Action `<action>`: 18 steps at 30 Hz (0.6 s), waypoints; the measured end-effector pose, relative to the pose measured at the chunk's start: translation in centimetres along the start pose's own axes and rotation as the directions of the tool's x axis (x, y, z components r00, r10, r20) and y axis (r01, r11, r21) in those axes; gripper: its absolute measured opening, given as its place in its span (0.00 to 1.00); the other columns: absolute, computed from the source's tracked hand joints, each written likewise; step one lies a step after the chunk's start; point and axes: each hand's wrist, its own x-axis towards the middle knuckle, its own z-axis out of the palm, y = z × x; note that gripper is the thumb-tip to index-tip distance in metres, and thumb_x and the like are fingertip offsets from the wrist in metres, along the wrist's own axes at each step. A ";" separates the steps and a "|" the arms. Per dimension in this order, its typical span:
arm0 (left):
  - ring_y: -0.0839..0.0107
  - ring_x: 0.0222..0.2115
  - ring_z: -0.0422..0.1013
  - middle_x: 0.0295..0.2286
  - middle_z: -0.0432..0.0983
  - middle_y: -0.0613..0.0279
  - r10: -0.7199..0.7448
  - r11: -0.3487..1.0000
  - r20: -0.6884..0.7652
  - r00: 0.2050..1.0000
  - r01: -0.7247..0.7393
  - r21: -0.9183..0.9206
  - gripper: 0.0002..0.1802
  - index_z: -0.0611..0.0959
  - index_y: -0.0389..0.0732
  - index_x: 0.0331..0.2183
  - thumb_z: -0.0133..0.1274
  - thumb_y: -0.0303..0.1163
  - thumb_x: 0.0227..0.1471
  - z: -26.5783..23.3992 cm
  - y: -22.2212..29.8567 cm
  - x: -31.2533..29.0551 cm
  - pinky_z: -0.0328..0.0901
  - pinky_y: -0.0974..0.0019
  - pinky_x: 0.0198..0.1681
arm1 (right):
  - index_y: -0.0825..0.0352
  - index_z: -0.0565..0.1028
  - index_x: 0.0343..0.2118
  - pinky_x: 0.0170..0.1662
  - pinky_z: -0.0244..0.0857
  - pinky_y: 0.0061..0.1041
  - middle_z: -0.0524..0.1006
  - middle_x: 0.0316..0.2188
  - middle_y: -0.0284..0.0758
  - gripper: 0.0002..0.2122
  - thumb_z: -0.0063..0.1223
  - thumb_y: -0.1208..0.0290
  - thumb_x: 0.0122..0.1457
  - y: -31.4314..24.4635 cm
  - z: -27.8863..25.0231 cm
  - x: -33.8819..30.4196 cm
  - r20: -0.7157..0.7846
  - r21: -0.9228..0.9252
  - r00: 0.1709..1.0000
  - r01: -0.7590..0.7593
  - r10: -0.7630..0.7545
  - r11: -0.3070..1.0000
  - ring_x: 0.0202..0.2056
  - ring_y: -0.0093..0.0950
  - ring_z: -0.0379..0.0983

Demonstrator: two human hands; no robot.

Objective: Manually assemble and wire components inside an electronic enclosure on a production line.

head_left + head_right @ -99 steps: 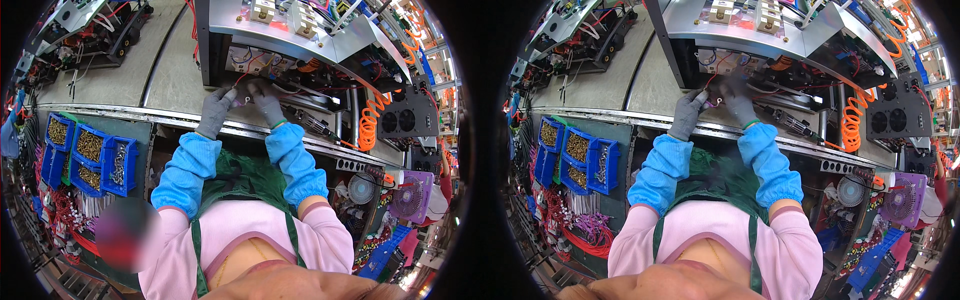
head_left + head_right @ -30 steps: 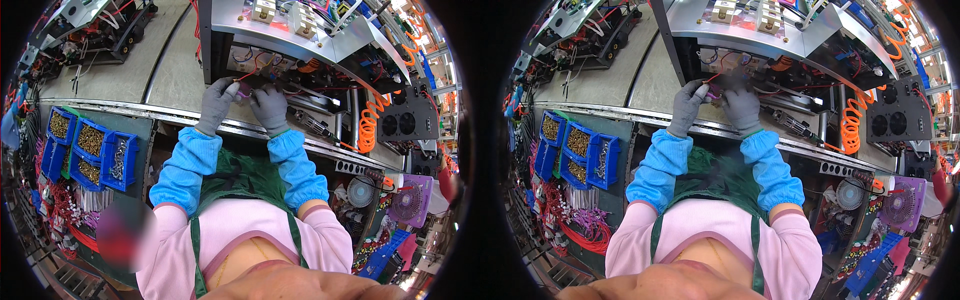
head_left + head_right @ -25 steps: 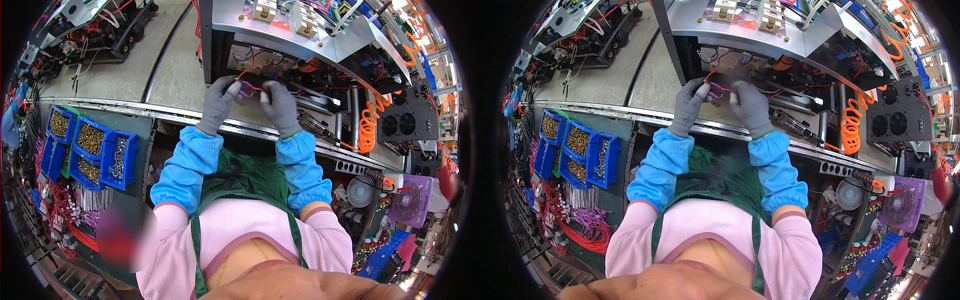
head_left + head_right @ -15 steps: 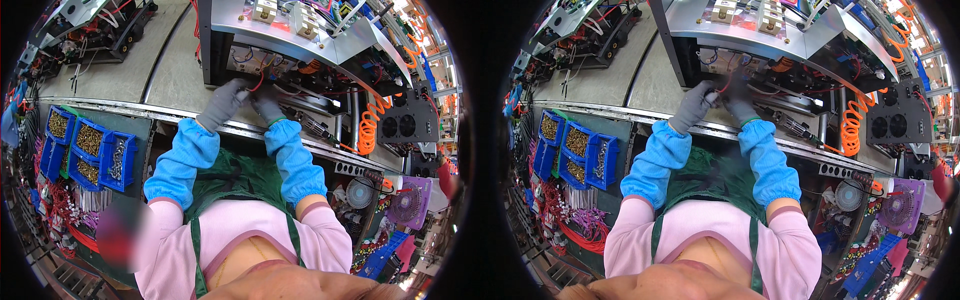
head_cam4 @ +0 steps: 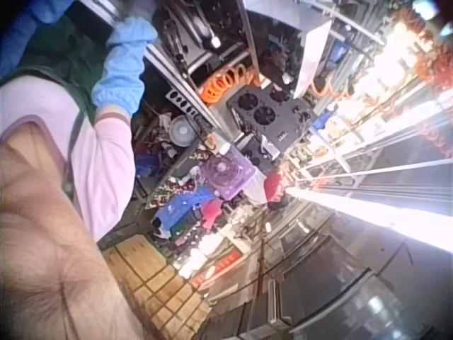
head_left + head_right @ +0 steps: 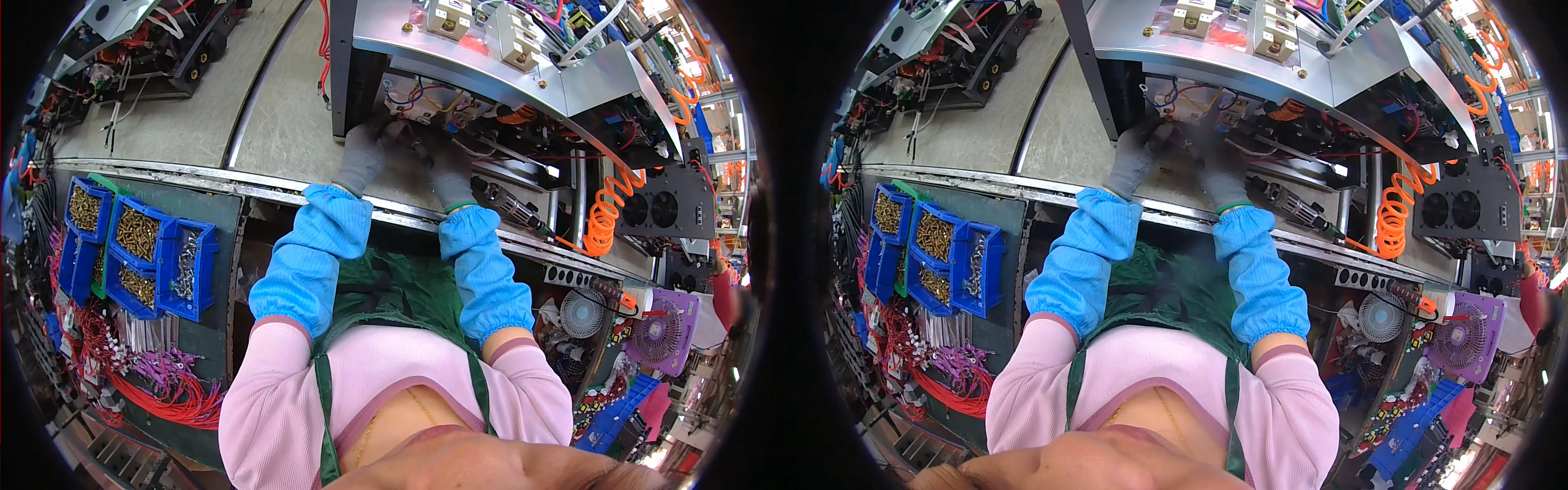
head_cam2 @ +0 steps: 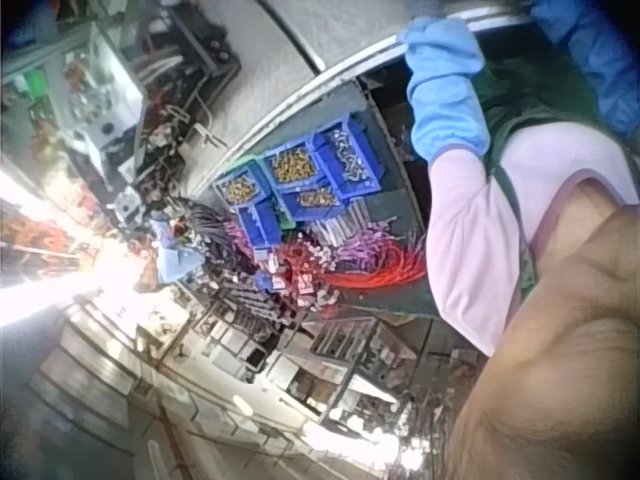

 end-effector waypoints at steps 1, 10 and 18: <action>0.60 0.34 0.74 0.33 0.77 0.50 -0.001 1.000 0.001 1.000 0.001 -0.001 0.18 0.77 0.35 0.40 0.54 0.37 0.51 0.1 -0.2 0.1 0.66 0.66 0.39 | 0.53 0.72 0.45 0.36 0.66 0.39 0.75 0.36 0.41 0.15 0.50 0.66 0.52 0.0 0.0 0.0 -0.005 -0.016 1.000 -0.018 0.018 1.000 0.35 0.43 0.72; 0.54 0.39 0.72 0.37 0.75 0.46 0.093 0.990 -0.003 0.996 -0.092 0.111 0.20 0.76 0.37 0.43 0.51 0.39 0.51 0.3 -1.0 -0.3 0.65 0.63 0.42 | 0.52 0.74 0.41 0.27 0.67 0.35 0.75 0.26 0.37 0.11 0.48 0.64 0.54 -7.8 -8.5 1.6 -0.187 -0.129 0.951 0.223 -0.244 0.966 0.27 0.36 0.73; 0.50 0.41 0.70 0.38 0.74 0.45 0.050 0.980 0.024 0.998 -0.054 0.189 0.21 0.76 0.36 0.43 0.50 0.39 0.51 0.1 -1.0 -0.1 0.65 0.60 0.44 | 0.57 0.74 0.29 0.24 0.68 0.35 0.74 0.23 0.34 0.07 0.50 0.61 0.52 -7.6 -7.1 2.8 -0.209 -0.320 0.963 0.094 -0.167 0.943 0.24 0.35 0.73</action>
